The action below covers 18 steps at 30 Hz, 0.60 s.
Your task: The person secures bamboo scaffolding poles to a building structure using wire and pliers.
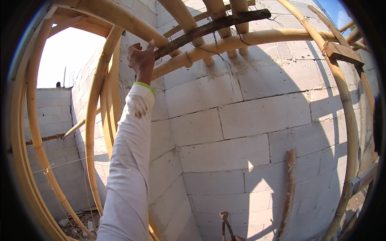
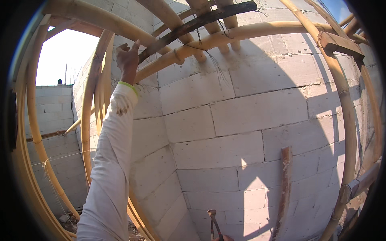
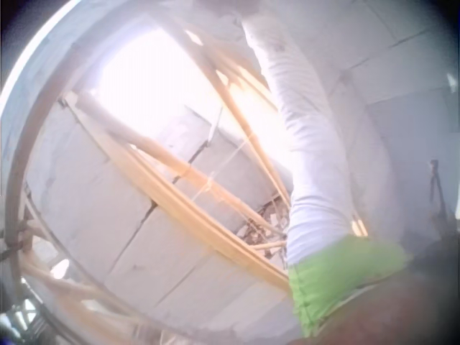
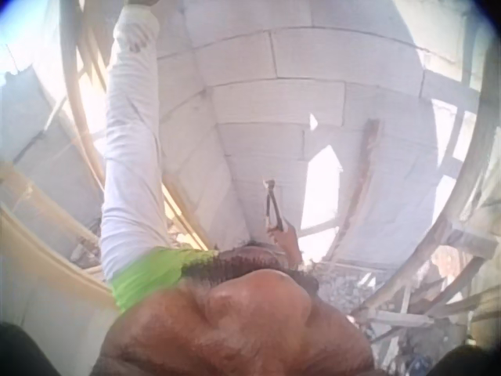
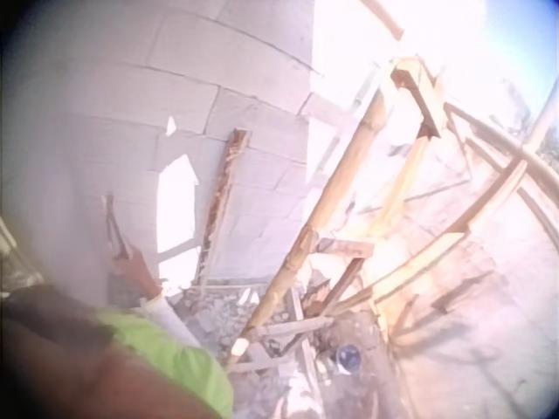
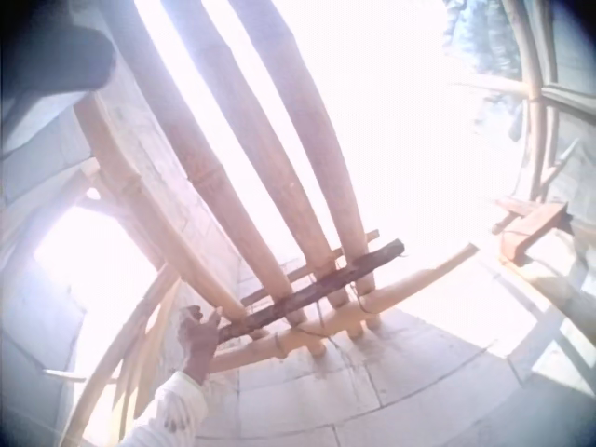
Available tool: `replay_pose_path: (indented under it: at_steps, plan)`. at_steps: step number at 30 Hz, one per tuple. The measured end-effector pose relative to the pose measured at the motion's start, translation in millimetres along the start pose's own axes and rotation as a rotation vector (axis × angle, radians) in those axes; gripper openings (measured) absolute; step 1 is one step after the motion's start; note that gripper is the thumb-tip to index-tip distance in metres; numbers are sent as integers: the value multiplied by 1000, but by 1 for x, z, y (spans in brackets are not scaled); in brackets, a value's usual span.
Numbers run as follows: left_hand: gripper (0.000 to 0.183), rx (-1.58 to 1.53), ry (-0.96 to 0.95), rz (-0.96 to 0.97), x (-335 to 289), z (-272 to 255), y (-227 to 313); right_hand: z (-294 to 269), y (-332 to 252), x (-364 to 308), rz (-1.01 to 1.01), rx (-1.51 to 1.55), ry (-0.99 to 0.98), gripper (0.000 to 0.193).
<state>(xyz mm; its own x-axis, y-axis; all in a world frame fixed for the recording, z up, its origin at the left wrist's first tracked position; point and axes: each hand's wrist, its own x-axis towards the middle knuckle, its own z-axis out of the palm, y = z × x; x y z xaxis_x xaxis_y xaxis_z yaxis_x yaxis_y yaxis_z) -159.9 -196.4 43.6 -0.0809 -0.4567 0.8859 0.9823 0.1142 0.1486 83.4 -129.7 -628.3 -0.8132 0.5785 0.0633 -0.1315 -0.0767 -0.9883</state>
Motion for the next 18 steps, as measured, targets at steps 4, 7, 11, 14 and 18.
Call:
replay_pose_path:
  at_steps: [4,7,11,14,18]
  plan:
    - [75,-299,461,220,36,-52,13,1,50,-4,-58,88,32,22]
    - [65,-578,21,315,69,-88,26,-4,58,-11,109,-115,120,43]
    - [53,-250,-83,314,80,-88,37,-12,66,-3,94,23,-45,30]
    - [52,-269,-44,343,93,-80,18,-9,39,-5,60,-140,-4,32]
    - [51,-323,0,314,83,-78,21,-8,25,-14,15,-186,60,30]
